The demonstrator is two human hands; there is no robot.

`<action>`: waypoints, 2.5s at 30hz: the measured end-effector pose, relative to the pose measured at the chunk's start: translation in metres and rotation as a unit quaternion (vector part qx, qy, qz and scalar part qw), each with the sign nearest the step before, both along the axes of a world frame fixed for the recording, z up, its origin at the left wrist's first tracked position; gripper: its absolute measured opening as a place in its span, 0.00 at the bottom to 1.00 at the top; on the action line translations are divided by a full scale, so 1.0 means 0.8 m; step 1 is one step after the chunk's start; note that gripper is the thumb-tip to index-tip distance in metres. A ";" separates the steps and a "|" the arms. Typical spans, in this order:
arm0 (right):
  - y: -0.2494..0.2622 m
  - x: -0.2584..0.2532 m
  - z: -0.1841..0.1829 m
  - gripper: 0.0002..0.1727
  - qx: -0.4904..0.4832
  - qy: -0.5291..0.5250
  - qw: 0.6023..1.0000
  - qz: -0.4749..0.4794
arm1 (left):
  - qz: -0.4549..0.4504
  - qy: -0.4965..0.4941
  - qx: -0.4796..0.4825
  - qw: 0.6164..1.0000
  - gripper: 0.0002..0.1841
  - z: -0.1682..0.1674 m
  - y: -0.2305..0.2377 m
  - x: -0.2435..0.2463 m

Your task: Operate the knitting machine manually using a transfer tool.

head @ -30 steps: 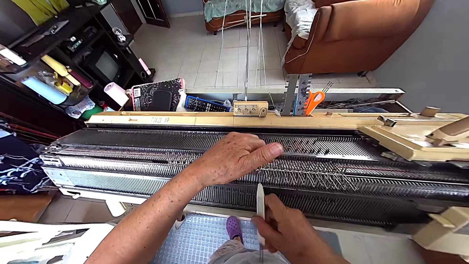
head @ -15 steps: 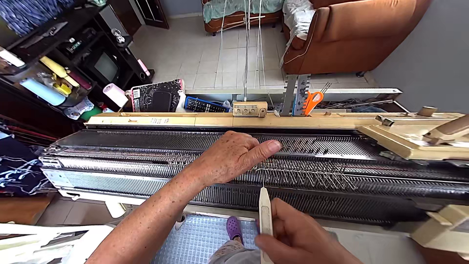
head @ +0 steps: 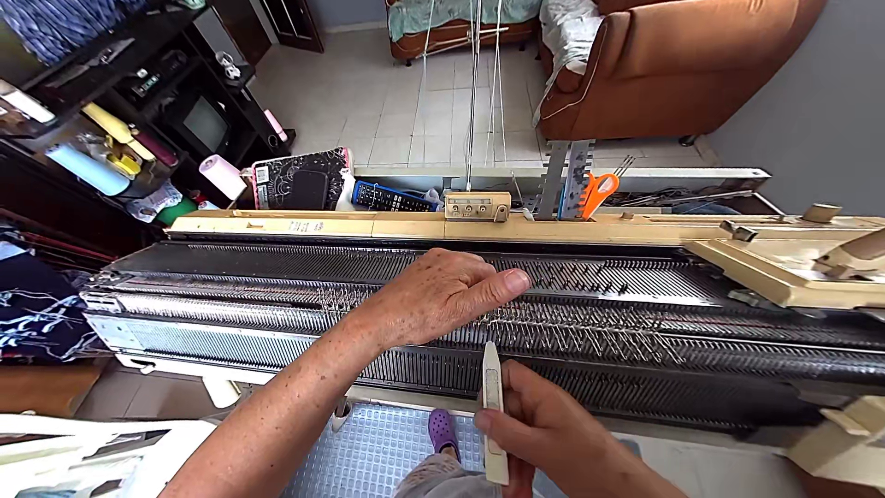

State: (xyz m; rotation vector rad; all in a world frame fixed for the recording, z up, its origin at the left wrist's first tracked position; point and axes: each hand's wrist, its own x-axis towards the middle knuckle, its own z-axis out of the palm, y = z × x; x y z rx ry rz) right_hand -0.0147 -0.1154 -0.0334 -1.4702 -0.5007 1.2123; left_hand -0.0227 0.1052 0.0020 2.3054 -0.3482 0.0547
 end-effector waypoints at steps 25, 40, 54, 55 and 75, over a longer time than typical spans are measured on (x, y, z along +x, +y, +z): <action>0.014 -0.005 0.026 0.02 0.089 0.195 0.974 -0.076 | 0.012 -0.004 0.005 1.000 0.40 0.001 0.008 -0.008; 0.011 -0.034 -0.046 0.11 -0.092 -0.549 0.830 -0.028 | 0.001 -0.006 -0.008 1.000 0.36 -0.002 0.016 -0.007; 0.008 -0.028 0.010 0.16 -0.129 -0.282 0.945 0.106 | 0.020 -0.014 0.025 0.999 0.38 0.001 0.013 -0.009; 0.014 -0.028 0.004 0.18 -0.188 -0.330 0.916 0.131 | 0.013 -0.010 0.019 1.000 0.38 0.002 0.015 -0.009; 0.011 -0.027 0.044 0.05 0.058 0.049 0.997 0.018 | 0.077 0.072 0.009 0.994 0.39 0.013 0.016 -0.020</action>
